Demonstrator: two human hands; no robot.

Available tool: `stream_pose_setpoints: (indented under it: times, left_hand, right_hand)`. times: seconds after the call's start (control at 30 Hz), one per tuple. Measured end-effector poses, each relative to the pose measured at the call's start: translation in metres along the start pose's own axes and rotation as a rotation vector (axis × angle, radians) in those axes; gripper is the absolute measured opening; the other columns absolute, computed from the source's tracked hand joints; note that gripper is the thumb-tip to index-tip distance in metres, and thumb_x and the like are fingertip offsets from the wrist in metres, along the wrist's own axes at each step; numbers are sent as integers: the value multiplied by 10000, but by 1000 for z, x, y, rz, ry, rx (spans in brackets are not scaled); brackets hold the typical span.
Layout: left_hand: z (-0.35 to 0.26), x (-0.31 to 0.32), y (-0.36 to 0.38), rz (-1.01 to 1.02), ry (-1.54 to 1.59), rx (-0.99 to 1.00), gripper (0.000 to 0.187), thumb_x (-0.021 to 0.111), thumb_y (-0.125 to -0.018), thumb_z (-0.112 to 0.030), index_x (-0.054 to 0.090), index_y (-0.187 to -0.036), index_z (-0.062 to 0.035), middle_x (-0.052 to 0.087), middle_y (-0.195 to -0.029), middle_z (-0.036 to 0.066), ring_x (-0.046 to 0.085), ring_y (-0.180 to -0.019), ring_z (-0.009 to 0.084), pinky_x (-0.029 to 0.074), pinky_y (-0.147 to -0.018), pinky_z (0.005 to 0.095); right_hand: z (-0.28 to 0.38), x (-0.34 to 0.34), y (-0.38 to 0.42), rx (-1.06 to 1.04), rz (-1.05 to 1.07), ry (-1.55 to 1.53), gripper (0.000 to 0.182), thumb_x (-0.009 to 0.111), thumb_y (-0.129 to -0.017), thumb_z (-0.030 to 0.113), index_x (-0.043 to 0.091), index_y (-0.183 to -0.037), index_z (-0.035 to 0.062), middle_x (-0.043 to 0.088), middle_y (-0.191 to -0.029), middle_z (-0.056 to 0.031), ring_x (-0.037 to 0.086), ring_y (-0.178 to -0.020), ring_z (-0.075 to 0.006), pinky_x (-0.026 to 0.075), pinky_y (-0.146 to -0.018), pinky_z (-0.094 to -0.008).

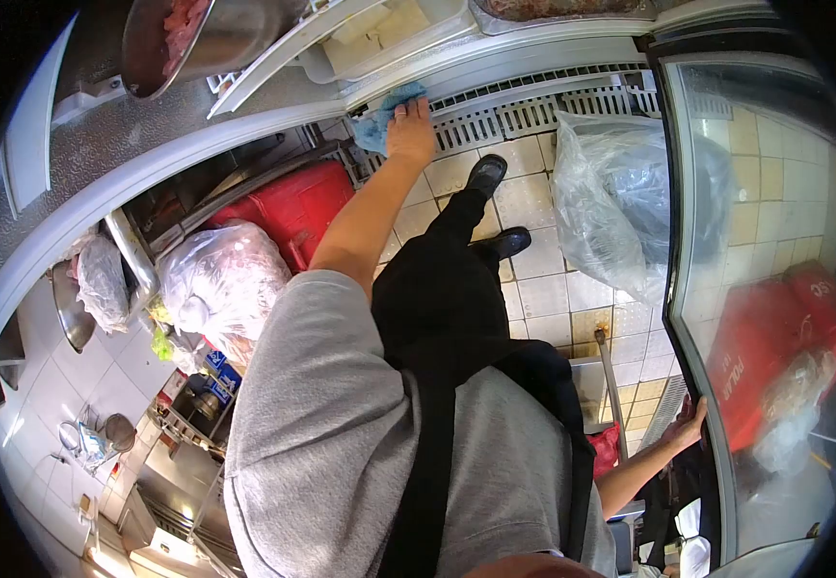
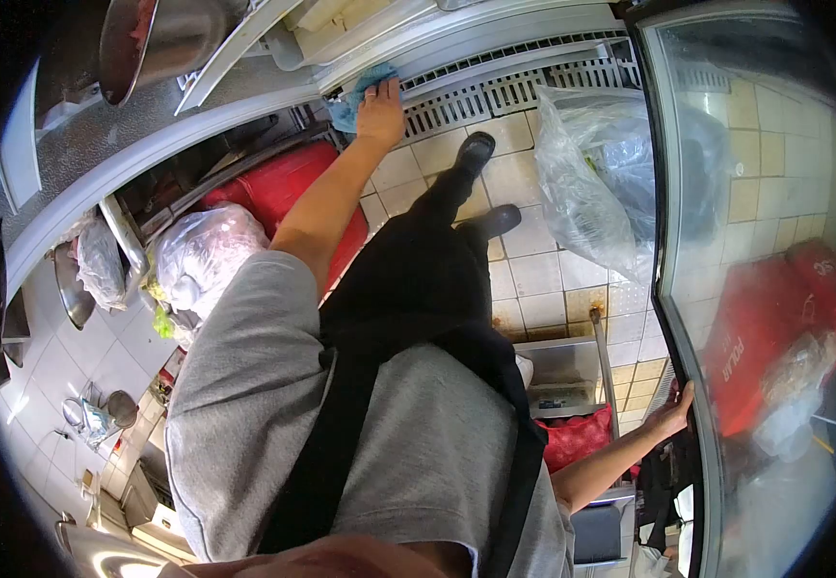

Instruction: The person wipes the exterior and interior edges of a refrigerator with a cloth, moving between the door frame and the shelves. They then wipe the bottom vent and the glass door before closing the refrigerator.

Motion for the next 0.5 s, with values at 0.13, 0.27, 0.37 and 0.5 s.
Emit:
stream_pose_setpoints:
  times: [0.13,0.27,0.37,0.5]
  left_hand:
    - [0,-20,-8,26,108,-34,499,528,-728,-55,422,-1216,-60,504,-1178,110,450,-1124,319,402,-905,438]
    - [21,-21,-9,-33,13,205,356,494,-791,-134,463,-1143,-91,540,-1106,94,505,-1047,282,437,-844,384]
    - [46,-19,0,-52,-27,376,328,469,-805,-120,466,-1133,-104,535,-1111,96,498,-1069,267,439,-848,382]
    - [121,3,27,212,-249,192,323,435,-834,-120,492,-1151,-94,544,-1114,131,509,-1094,268,437,-887,384]
  right_hand:
    - [-6,0,-1,-3,23,-18,243,655,-787,77,580,-994,-26,614,-925,-80,577,-730,-153,513,-692,-288]
    - [-7,1,3,19,17,-34,234,655,-789,90,586,-976,-34,619,-911,-89,579,-734,-153,512,-689,-294]
    - [-7,-2,2,20,-14,27,237,659,-789,110,594,-960,-40,623,-905,-93,582,-742,-157,505,-697,-287]
    - [-5,1,7,9,-3,23,248,670,-781,122,598,-956,-39,624,-909,-93,585,-737,-161,503,-705,-282]
Point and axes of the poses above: each hand's wrist, its own y-axis away from the middle knuckle, its own x-axis out of the palm, z = x × y, the point moved 3 cm from there along -y, towards the middle knuckle
